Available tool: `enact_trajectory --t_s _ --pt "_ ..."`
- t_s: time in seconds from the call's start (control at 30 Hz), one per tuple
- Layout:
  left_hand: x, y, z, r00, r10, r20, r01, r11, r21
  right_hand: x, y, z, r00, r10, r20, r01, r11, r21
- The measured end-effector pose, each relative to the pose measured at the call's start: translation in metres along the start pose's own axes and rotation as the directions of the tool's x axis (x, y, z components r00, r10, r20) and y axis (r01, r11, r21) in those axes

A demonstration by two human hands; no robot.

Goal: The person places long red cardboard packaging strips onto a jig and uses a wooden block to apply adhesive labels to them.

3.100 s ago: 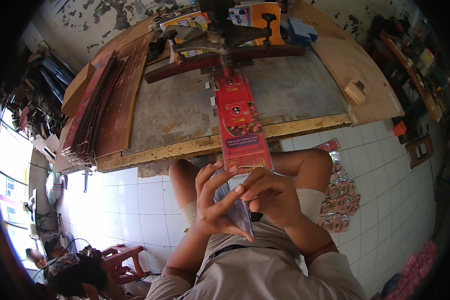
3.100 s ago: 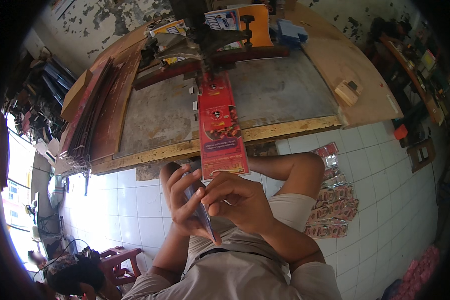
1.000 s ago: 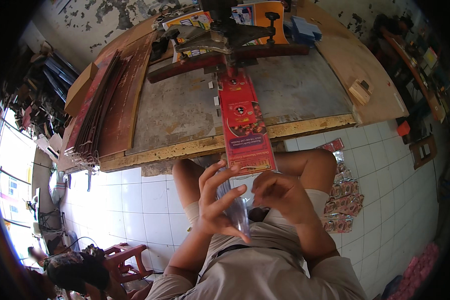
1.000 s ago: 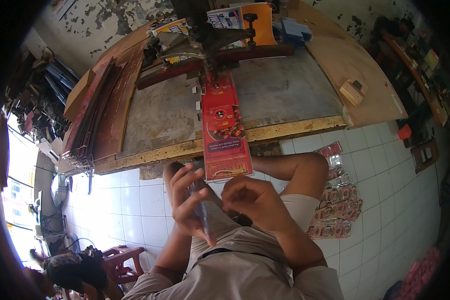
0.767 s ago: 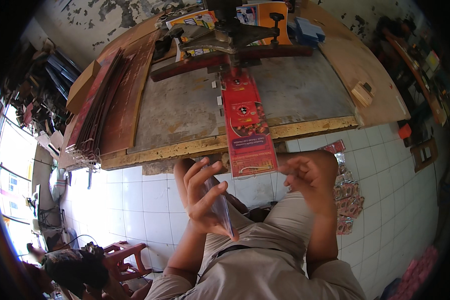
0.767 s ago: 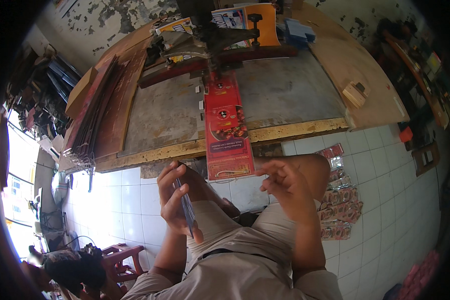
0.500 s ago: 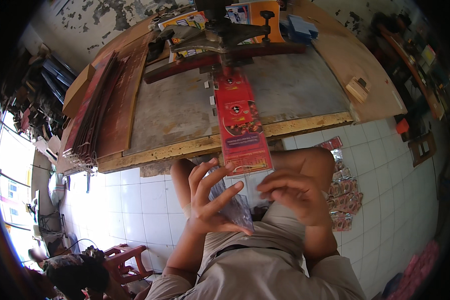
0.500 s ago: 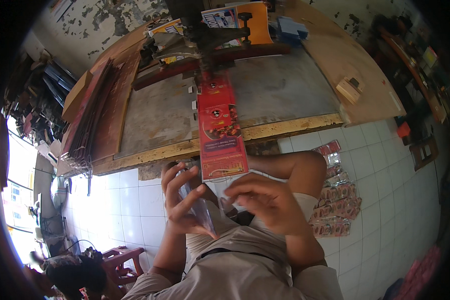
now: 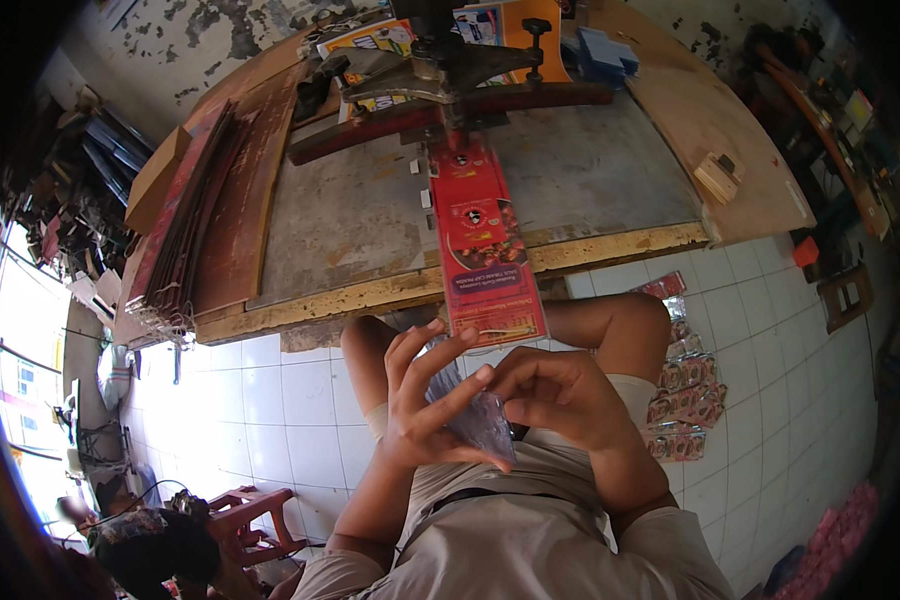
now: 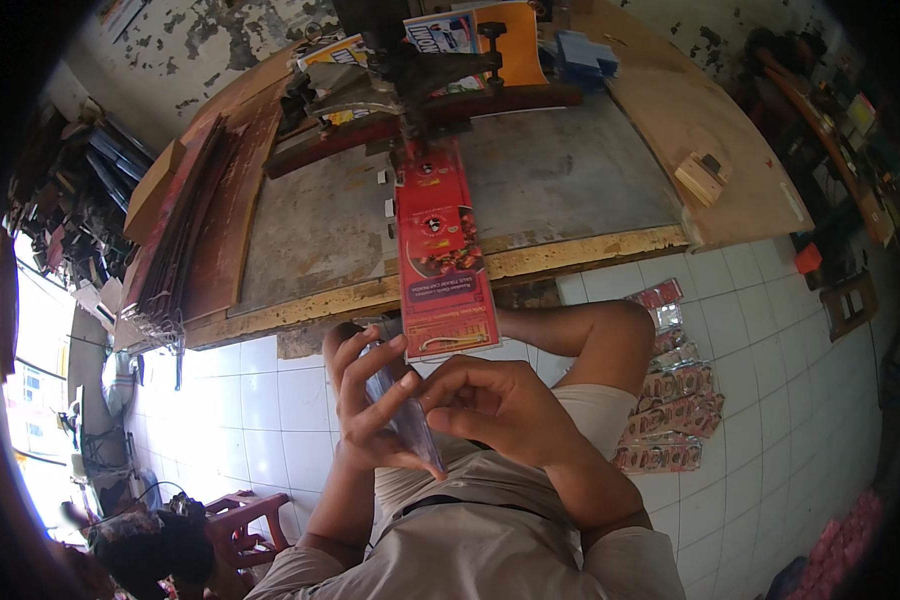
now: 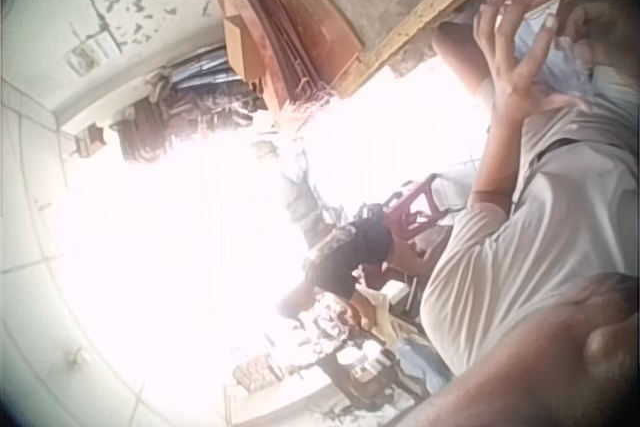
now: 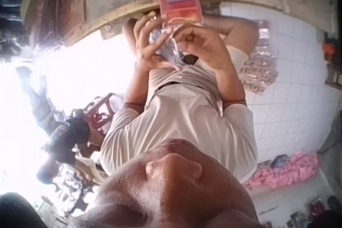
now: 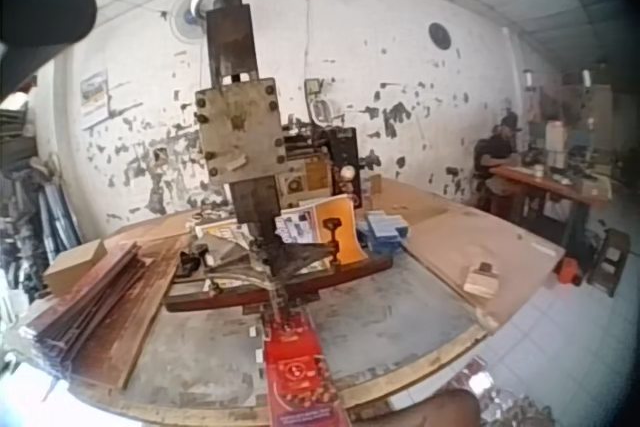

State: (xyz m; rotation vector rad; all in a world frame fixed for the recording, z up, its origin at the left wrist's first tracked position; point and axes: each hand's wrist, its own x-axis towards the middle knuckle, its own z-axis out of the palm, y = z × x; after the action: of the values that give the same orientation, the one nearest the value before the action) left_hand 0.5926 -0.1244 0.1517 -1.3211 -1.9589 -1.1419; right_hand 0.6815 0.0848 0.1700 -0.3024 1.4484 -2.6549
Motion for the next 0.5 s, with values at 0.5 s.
enact_trajectory --t_s 0.5 --pt "-0.013 -0.011 0.005 0.960 -0.128 -0.249 0.006 0.899 -0.438 -0.011 0.003 -0.007 0.906 -0.119 -0.407 0.069 0.988 -0.137"
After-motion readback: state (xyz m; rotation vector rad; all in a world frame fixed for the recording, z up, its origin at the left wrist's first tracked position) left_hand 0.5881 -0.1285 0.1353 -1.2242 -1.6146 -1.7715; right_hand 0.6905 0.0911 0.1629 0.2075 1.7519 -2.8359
